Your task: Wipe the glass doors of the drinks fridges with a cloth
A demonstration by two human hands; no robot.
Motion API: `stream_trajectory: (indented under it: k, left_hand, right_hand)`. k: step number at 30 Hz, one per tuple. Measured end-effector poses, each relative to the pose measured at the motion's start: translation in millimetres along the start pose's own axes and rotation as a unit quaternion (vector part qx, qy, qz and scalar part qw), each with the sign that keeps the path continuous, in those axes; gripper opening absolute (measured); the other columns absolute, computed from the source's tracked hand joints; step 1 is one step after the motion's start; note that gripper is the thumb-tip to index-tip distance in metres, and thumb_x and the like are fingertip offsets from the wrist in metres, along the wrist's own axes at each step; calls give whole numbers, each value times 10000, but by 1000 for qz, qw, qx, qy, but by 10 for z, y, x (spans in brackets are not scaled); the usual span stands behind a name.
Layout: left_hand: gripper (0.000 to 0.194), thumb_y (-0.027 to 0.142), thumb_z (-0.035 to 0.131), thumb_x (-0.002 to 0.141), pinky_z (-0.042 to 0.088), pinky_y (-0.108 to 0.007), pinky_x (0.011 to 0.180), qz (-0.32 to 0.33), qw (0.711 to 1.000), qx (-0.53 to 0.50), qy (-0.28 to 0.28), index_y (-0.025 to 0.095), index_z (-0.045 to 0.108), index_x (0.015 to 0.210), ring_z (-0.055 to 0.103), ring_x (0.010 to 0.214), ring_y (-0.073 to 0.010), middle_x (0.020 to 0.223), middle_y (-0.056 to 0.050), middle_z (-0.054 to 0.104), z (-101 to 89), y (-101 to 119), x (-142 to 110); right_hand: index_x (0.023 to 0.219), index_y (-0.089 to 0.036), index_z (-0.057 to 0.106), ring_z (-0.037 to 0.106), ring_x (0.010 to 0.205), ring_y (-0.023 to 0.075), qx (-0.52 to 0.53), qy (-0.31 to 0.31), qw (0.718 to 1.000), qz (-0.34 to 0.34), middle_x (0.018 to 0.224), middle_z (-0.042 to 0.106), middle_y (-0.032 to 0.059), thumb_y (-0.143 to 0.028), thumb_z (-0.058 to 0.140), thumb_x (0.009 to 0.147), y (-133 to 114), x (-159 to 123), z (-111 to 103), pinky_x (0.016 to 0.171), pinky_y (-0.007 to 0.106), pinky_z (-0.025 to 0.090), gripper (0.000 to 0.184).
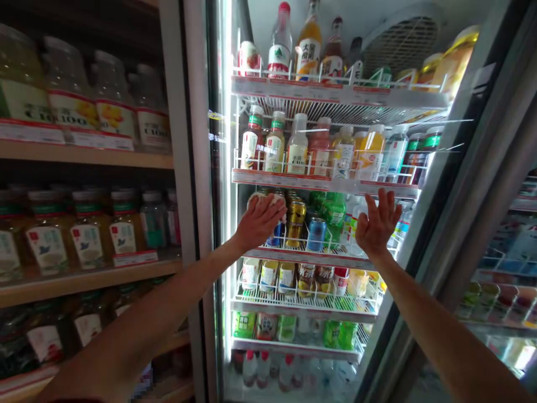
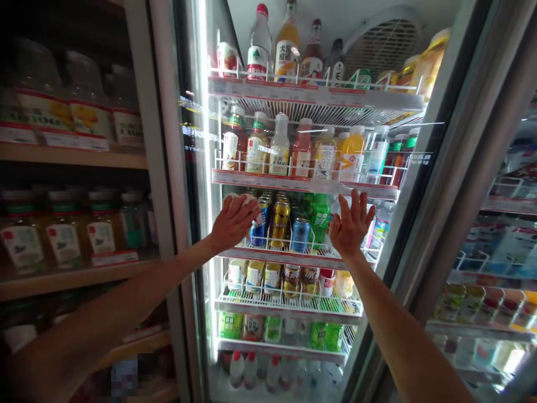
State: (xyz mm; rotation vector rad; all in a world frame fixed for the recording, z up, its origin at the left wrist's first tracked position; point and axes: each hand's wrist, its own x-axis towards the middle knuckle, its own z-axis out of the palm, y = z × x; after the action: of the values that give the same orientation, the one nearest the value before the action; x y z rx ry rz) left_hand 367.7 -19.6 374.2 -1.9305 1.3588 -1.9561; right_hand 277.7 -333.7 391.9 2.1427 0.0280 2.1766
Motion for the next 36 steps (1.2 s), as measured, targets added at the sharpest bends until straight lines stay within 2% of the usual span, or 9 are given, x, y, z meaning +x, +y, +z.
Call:
stream_trajectory:
  k: [6, 10, 13, 16, 22, 26, 28, 32, 36]
  left_hand:
    - [489, 180, 411, 857, 218, -512, 1107, 4, 1000, -28, -7, 199, 362, 1343, 218, 1359, -241, 1399, -71, 394, 44, 35, 330]
    - [504, 205, 407, 862, 187, -542, 1108, -137, 990, -1, 33, 163, 339, 1360, 132, 1378, -271, 1413, -103, 365, 2, -77, 383]
    - [486, 196, 405, 864, 175, -535, 1117, -59, 998, 8, 20, 164, 357, 1346, 114, 1382, -262, 1419, -80, 361, 10, -4, 226]
    - [472, 174, 389, 868, 204, -476, 1128, 62, 997, -14, -40, 185, 365, 1340, 168, 1373, -229, 1436, -57, 336, -22, 19, 88]
    - [414, 227, 321, 873, 227, -533, 1023, -69, 984, 48, -155, 163, 476, 1251, 110, 1347, -278, 1476, -95, 220, -230, -293, 264]
    - [688, 160, -59, 802, 310, -522, 841, 86, 932, 110, -334, 35, 557, 1083, 74, 1297, -278, 1462, -127, 137, -314, -129, 406]
    - [818, 141, -176, 727, 324, -492, 809, 122, 917, 131, -356, -3, 568, 1037, 39, 1283, -275, 1453, -137, 109, -346, -40, 428]
    - [802, 408, -113, 816, 255, -479, 932, 6, 960, 129, -247, 46, 491, 1198, 7, 1306, -271, 1471, -128, 134, -401, -152, 243]
    - [812, 651, 432, 755, 75, -455, 1105, -191, 964, 30, -185, 132, 308, 1366, -21, 1361, -272, 1493, -124, 141, -379, -412, -146]
  right_hand:
    - [1377, -211, 311, 162, 1384, 250, -24, -65, 996, -55, 1475, 257, 102, -347, 379, 861, -419, 53, -25, 1097, 537, 95, 538]
    - [1365, -260, 326, 139, 1391, 224, -10, -113, 989, -100, 1472, 274, 69, -350, 385, 865, -914, -37, 50, 1110, 505, 111, 512]
    - [1362, -249, 340, 141, 1389, 244, 1, -122, 988, -98, 1474, 268, 77, -350, 419, 854, -1071, -123, 127, 1109, 520, 94, 524]
    - [1364, -249, 338, 150, 1385, 259, 7, -121, 988, -92, 1477, 261, 76, -362, 429, 847, -1065, -161, 172, 1099, 542, 99, 538]
    - [1361, -214, 347, 132, 1386, 277, 27, -140, 986, -81, 1477, 254, 87, -381, 396, 860, -966, -182, 166, 1091, 557, 87, 531]
    - [1346, -103, 356, 143, 1386, 255, 91, -103, 983, -118, 1459, 270, 146, -375, 247, 916, -1076, -130, 130, 1102, 501, 109, 520]
    - [1344, -60, 332, 138, 1388, 242, 149, -95, 975, -135, 1463, 246, 154, -382, 195, 926, -1273, -72, 142, 1104, 467, 151, 546]
    - [1349, -36, 309, 89, 1395, 226, 216, -130, 956, -148, 1474, 190, 174, -375, 220, 924, -1751, -16, 233, 1106, 445, 179, 551]
    - [1351, -192, 360, 19, 1394, 285, 168, -220, 952, -131, 1472, 247, 71, -447, 283, 910, -1985, -21, 313, 1082, 574, 94, 515]
